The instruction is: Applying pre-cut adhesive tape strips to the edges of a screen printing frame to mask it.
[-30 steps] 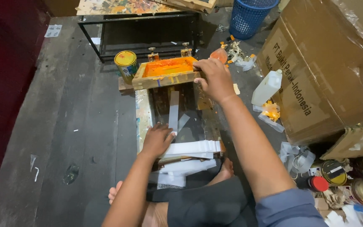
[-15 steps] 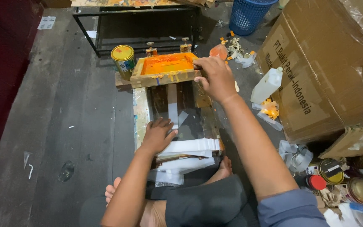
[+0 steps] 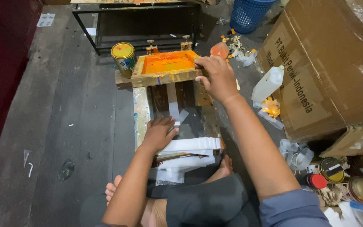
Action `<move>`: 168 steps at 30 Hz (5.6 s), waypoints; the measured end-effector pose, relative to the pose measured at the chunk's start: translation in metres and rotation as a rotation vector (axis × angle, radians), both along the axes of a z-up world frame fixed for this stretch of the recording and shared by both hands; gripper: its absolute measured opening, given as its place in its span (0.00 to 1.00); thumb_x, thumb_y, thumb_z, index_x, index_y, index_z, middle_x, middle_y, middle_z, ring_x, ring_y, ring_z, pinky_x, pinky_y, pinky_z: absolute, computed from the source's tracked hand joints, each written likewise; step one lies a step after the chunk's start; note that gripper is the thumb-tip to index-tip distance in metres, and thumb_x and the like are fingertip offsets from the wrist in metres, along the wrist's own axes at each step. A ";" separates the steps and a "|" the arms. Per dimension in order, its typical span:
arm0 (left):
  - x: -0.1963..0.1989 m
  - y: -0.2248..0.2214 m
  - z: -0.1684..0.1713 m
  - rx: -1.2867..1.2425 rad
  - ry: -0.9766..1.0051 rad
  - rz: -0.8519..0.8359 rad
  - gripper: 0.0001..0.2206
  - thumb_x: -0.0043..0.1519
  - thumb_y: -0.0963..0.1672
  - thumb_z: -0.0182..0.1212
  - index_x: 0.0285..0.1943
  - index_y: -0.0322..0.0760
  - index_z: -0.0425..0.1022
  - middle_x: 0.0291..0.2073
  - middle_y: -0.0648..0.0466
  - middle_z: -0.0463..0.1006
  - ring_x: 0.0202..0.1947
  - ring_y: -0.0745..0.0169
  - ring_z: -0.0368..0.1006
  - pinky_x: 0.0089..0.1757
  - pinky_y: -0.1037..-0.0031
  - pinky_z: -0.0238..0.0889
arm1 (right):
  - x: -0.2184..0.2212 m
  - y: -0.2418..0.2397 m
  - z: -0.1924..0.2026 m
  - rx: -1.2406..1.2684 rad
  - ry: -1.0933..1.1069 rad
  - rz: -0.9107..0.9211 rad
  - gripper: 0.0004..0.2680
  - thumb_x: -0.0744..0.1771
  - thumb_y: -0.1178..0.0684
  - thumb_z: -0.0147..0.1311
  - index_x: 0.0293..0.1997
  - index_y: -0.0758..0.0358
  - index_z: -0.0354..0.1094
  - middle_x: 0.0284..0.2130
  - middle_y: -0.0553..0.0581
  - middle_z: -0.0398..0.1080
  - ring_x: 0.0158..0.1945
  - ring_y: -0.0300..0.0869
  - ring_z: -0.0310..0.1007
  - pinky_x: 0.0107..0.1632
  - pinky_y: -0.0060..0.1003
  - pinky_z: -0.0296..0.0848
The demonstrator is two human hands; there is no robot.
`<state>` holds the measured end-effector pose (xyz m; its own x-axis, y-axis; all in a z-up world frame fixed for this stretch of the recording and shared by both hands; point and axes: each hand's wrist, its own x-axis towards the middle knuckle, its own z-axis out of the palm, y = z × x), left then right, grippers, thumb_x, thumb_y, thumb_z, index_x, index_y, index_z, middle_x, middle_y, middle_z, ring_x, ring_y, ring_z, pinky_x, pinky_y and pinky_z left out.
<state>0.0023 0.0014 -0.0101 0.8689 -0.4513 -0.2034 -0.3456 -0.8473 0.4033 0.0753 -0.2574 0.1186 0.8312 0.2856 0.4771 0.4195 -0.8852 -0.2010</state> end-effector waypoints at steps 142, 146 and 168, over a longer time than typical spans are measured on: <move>0.020 0.058 -0.064 -0.519 0.270 1.016 0.20 0.69 0.53 0.46 0.63 0.40 0.67 0.57 0.43 0.72 0.61 0.39 0.70 0.57 0.54 0.64 | 0.027 0.088 -0.101 -0.313 0.524 -0.061 0.11 0.69 0.48 0.47 0.56 0.42 0.71 0.50 0.44 0.75 0.57 0.45 0.70 0.60 0.42 0.71; 0.012 0.053 -0.064 -0.496 0.095 1.046 0.16 0.69 0.50 0.52 0.58 0.36 0.70 0.50 0.42 0.75 0.56 0.37 0.73 0.53 0.52 0.67 | -0.002 0.076 -0.099 -0.219 0.599 0.026 0.10 0.67 0.50 0.48 0.52 0.47 0.75 0.47 0.49 0.78 0.55 0.49 0.72 0.60 0.46 0.72; 0.004 0.043 -0.050 -0.579 -0.202 1.106 0.12 0.61 0.45 0.69 0.52 0.43 0.81 0.40 0.50 0.74 0.48 0.46 0.76 0.50 0.63 0.68 | 0.086 0.084 -0.114 -0.234 0.360 0.019 0.14 0.66 0.54 0.49 0.58 0.51 0.74 0.50 0.51 0.76 0.57 0.48 0.70 0.58 0.44 0.70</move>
